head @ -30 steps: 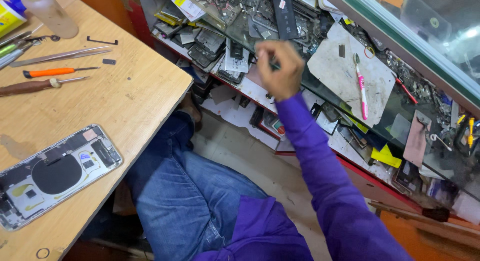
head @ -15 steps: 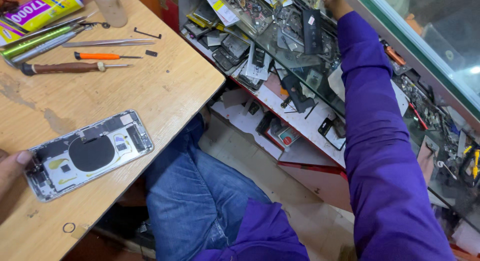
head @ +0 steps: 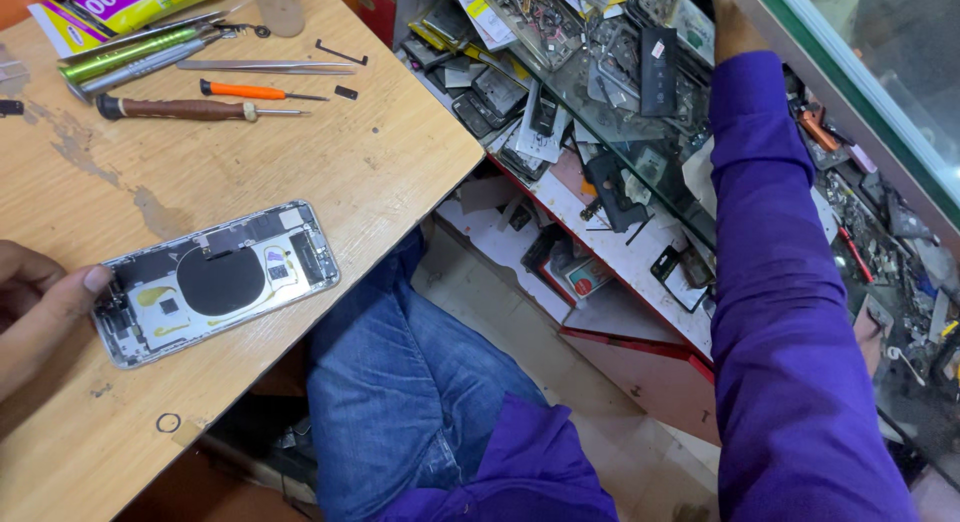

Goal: The person disassembles a smartphone by removing screws and prying open the casing. They disconnect and remove the battery, then continue unscrewing internal components to expose the motherboard and other parts.

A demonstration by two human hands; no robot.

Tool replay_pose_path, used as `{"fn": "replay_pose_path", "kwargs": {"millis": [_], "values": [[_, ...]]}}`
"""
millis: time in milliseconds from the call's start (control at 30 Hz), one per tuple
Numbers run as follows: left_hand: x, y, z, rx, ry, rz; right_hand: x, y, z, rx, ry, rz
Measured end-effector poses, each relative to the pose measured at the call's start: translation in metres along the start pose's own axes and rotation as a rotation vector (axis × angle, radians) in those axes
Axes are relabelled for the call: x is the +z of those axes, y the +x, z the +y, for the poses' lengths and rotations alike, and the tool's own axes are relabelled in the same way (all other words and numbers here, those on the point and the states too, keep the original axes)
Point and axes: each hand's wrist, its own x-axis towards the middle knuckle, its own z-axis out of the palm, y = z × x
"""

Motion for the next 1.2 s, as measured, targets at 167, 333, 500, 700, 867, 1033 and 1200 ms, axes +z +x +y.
{"fn": "replay_pose_path", "kwargs": {"millis": [167, 333, 500, 700, 867, 1033, 1200], "values": [[0.005, -0.004, -0.006, -0.01, -0.122, -0.035, -0.018, -0.039, -0.001, 0.171, 0.241, 0.116], [0.007, 0.007, -0.032, 0.013, -0.086, -0.046, -0.014, -0.021, 0.021, 0.459, 0.758, 0.162], [0.008, 0.016, -0.063, 0.088, 0.045, 0.029, 0.0, -0.033, 0.033, 0.636, 1.121, 0.089], [0.012, 0.014, -0.074, 0.177, 0.011, 0.073, -0.002, -0.05, 0.022, 0.461, 0.657, 0.149], [0.003, 0.004, -0.029, 0.178, -0.001, 0.069, -0.017, -0.083, -0.024, 0.046, 0.395, 0.341], [-0.028, -0.005, 0.049, 0.344, 0.255, 0.12, -0.018, -0.136, -0.139, 0.04, 0.818, 0.255], [-0.062, -0.031, 0.112, 0.319, 0.666, 0.141, -0.012, -0.165, -0.264, -0.281, 0.955, 0.132]]}}
